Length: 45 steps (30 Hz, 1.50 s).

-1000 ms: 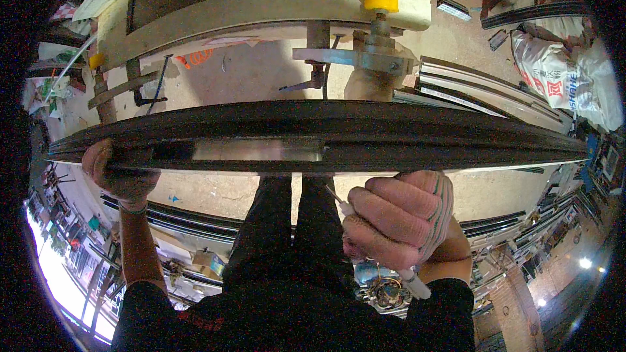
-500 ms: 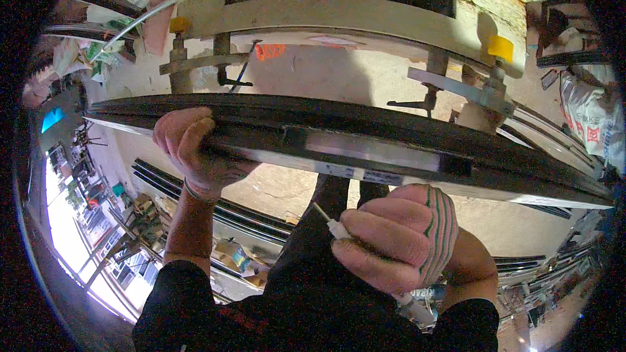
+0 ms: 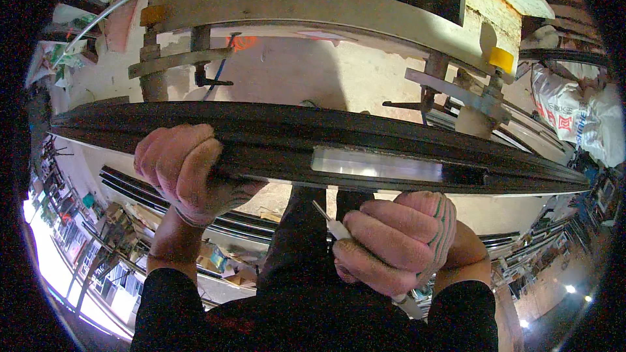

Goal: The person loads long metal profiles into a cutting machine, secures them, and operates the machine to cut the profiles. The person then removes the cut pieces and stacks them on the floor.

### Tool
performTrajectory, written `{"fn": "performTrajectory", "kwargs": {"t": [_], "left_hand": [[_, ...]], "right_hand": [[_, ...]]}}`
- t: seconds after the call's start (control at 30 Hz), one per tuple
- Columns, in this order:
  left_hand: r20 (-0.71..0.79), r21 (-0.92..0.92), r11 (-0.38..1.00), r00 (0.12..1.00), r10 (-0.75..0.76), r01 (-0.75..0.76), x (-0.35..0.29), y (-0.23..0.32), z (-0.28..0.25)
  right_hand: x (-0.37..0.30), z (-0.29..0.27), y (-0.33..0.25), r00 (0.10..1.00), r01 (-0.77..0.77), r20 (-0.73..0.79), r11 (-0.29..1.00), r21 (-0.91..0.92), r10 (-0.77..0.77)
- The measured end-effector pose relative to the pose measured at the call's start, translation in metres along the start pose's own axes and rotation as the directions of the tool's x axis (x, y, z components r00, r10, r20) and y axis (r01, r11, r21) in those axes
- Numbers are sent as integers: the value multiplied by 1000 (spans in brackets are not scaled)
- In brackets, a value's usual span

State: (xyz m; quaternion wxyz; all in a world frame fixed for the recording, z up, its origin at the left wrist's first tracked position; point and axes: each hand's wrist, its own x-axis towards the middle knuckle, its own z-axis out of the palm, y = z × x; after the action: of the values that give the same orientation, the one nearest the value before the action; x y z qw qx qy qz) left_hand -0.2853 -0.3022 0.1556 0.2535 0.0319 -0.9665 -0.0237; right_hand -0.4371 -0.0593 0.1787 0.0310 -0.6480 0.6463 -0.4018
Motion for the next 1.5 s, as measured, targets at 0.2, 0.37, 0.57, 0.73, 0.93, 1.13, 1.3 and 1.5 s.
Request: {"fn": "performTrajectory", "kwargs": {"t": [0.2,0.37,0.57,0.73,0.93,1.13,1.3,1.5], "left_hand": [[9,-35,999,1000,-5,5,-1,0,-1],[-53,-9,1000,998,22,-22,1,-1,3],[-60,-21,1000,998,-6,5,3,0,1],[-58,-50,999,998,4,-7,3,-1,3],[13,-67,998,1000,-17,17,2,0,-3],[-12,-40,999,1000,-24,24,1,0,-1],[34,-64,998,999,-10,12,0,-1,-3],[-58,-50,999,998,-2,-1,1,0,2]], "right_hand": [[0,1,-2,1000,-3,7,1000,-25,3],[4,-3,-4,995,-46,87,998,-47,50],[-1,14,1,991,16,-134,998,-62,-24],[1,7,0,999,-9,-53,999,-44,6],[4,6,0,998,10,-55,999,-34,-12],[-1,14,2,990,53,-125,997,-63,-61],[-1,13,2,993,35,-107,996,-76,-43],[2,7,-2,998,-3,-65,997,-81,-3]]}}
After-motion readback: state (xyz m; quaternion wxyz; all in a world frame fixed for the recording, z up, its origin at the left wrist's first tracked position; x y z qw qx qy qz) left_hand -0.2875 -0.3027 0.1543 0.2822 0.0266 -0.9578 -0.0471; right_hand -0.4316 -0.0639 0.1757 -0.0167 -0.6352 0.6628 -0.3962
